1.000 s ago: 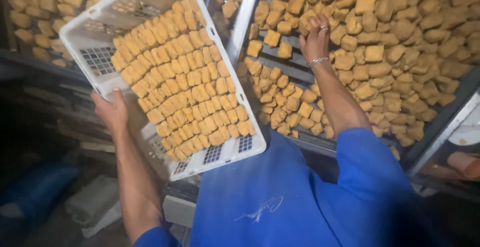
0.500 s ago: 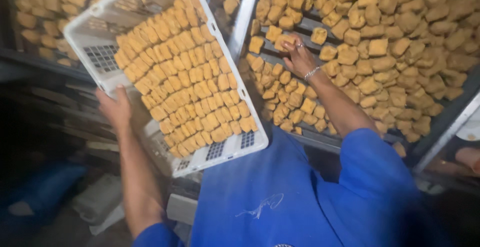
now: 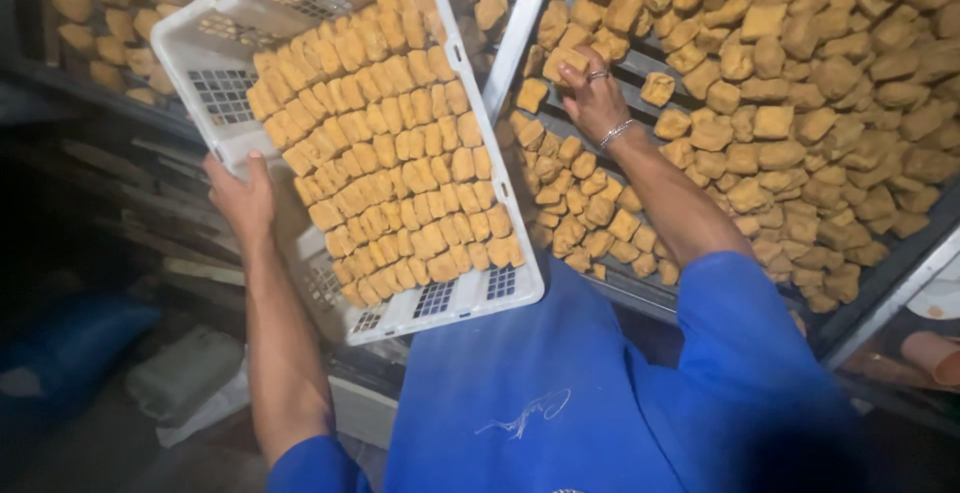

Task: The person picks yellow fermented food blocks one at a time from large metal drying racks and arranges them in neat rows inside a white plastic basket held on their lap. They occasionally reposition the basket and press the blocks into aligned rows as the basket fills.

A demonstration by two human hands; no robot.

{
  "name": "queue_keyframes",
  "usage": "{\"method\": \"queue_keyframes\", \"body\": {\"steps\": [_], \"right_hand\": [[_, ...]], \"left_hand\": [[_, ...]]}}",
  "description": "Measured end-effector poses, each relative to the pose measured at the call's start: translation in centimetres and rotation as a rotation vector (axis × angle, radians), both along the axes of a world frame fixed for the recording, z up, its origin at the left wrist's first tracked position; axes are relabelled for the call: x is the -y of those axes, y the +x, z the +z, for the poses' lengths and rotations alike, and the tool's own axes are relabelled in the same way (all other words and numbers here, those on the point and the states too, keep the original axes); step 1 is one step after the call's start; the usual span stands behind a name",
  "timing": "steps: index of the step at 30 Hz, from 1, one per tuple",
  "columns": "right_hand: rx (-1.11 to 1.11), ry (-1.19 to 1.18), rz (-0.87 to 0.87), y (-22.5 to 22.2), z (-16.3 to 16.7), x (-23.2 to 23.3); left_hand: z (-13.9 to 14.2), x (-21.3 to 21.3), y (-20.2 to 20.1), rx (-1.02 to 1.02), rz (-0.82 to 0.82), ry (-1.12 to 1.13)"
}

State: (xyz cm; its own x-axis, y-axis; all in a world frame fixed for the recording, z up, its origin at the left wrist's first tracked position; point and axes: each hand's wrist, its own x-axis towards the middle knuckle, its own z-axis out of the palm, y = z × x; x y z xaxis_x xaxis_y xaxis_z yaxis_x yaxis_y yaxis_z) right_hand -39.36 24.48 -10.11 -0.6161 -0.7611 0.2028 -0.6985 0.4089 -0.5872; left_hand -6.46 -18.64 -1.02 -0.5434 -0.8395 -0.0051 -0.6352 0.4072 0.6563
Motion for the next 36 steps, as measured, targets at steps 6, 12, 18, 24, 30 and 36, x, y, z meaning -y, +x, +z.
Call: {"method": "queue_keyframes", "body": {"steps": [6, 12, 18, 24, 30, 36], "right_hand": [[-0.078, 0.031, 0.031, 0.3, 0.2, 0.4], [-0.029, 0.035, 0.098, 0.1, 0.8, 0.9], [0.059, 0.221, -0.009, 1.1, 0.1, 1.0], [0.581, -0.431, -0.382, 2.7, 1.7, 2.1], [0.806, -0.652, -0.281, 3.9, 8.6, 2.8], [0.343, -0.401, 0.111, 0.0, 16.2, 10.9]], "left_hand": [[-0.7, 0.3, 0.1, 0.02, 0.002, -0.03], [-0.6, 0.3, -0.4, 0.079, 0.02, -0.081], [0.1, -0.3, -0.5, 0.127, 0.045, -0.049], [-0.5, 0.3, -0.1, 0.004, -0.004, 0.022], [0.2, 0.5, 1.2, -0.08, -0.097, 0.122], [2.4, -1.3, 0.8, -0.065, -0.052, 0.208]]}}
